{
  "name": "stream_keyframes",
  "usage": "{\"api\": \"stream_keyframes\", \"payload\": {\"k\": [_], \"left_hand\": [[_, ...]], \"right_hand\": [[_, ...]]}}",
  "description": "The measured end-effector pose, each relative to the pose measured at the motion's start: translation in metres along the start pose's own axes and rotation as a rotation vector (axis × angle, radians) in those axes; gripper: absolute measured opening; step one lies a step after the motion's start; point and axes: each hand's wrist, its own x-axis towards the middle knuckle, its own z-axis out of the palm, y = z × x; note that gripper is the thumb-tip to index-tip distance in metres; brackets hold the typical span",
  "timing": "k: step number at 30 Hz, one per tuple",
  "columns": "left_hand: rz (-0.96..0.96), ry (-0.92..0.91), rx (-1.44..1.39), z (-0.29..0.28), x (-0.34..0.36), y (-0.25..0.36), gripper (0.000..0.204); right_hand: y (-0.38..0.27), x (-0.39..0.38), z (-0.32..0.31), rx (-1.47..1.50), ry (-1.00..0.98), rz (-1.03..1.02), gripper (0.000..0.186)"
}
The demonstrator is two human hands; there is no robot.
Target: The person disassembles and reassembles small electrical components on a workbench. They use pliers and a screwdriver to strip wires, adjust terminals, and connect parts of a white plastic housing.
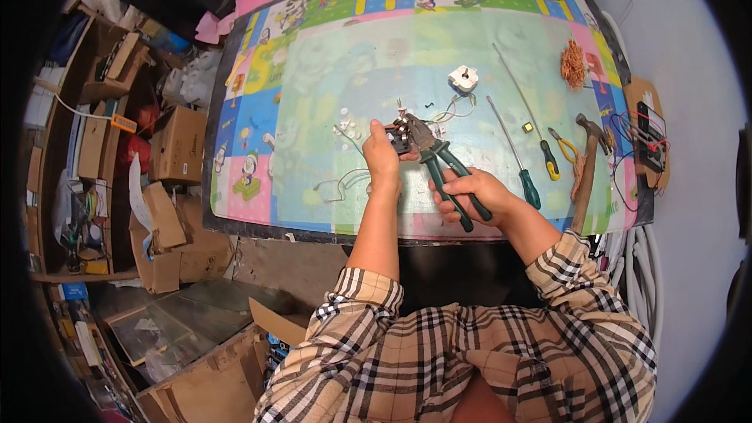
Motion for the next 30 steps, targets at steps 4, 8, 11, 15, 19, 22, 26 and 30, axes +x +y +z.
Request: {"api": "stream_keyframes", "payload": {"k": [4,8,11,15,19,22,26,30], "left_hand": [[0.082,-0.049,0.024,-0.006,0.005,-0.001,0.057],[0.070,-0.089,0.048,-0.011,0.007,0.006,0.057],[0.223,-0.085,0.158,-0.028,0.015,0.000,0.058],[0.294,-0.205,0.172,-0.028,0.004,0.009,0.057],[0.318,-0.254,0.154,-0.030,-0.005,0.020,0.056],[0.374,-0.236,0.189,-0.030,-0.007,0.020,0.056],[0.360,-0.209,0.189,-0.027,-0.009,0.021,0.057],[0.279,-0.217,0.106,-0.029,-0.006,0.020,0.056]], "right_hand": [[-0.001,-0.006,0.003,-0.042,0.005,-0.005,0.024],[0.002,-0.007,-0.002,-0.285,0.044,-0.022,0.023],[0.004,-0.008,0.001,-0.808,0.130,-0.064,0.017],[0.006,-0.012,0.000,-1.478,0.303,-0.330,0.017],[0.005,-0.014,-0.002,-1.616,0.313,-0.483,0.023],[0.003,-0.016,-0.001,-1.653,0.339,-0.499,0.025],[0.003,-0.018,0.000,-1.688,0.368,-0.525,0.025],[0.003,-0.019,-0.001,-1.716,0.377,-0.546,0.023]]}}
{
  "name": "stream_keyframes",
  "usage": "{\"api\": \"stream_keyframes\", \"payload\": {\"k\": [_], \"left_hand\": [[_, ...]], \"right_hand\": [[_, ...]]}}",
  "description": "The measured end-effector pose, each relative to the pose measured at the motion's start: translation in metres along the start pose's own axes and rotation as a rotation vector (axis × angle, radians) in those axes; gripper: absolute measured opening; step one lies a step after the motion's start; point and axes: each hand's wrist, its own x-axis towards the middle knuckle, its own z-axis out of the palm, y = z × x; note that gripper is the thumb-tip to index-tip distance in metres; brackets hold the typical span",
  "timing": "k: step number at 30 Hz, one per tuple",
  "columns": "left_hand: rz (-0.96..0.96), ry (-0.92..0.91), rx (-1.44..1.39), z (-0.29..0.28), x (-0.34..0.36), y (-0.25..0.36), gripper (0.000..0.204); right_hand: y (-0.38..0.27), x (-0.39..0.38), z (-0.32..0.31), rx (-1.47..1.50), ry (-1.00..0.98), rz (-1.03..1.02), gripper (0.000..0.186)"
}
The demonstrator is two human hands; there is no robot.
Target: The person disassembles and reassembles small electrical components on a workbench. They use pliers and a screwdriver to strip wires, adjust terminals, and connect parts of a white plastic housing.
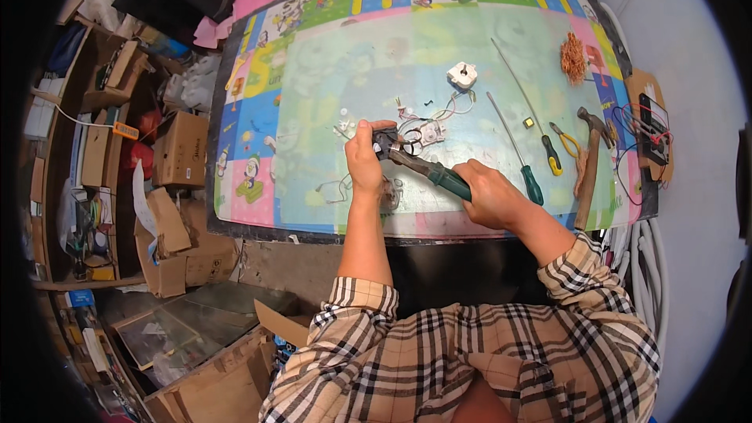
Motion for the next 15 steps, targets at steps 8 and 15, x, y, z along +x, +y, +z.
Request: {"api": "stream_keyframes", "payload": {"k": [8,15], "left_hand": [[-0.053,-0.051,-0.150,0.002,0.000,0.000,0.055],[-0.050,-0.085,-0.060,0.002,-0.001,0.002,0.053]], "right_hand": [[-0.002,-0.006,-0.007,-0.077,0.026,0.028,0.025],[-0.010,-0.009,-0.021,-0.245,0.123,-0.071,0.013]]}}
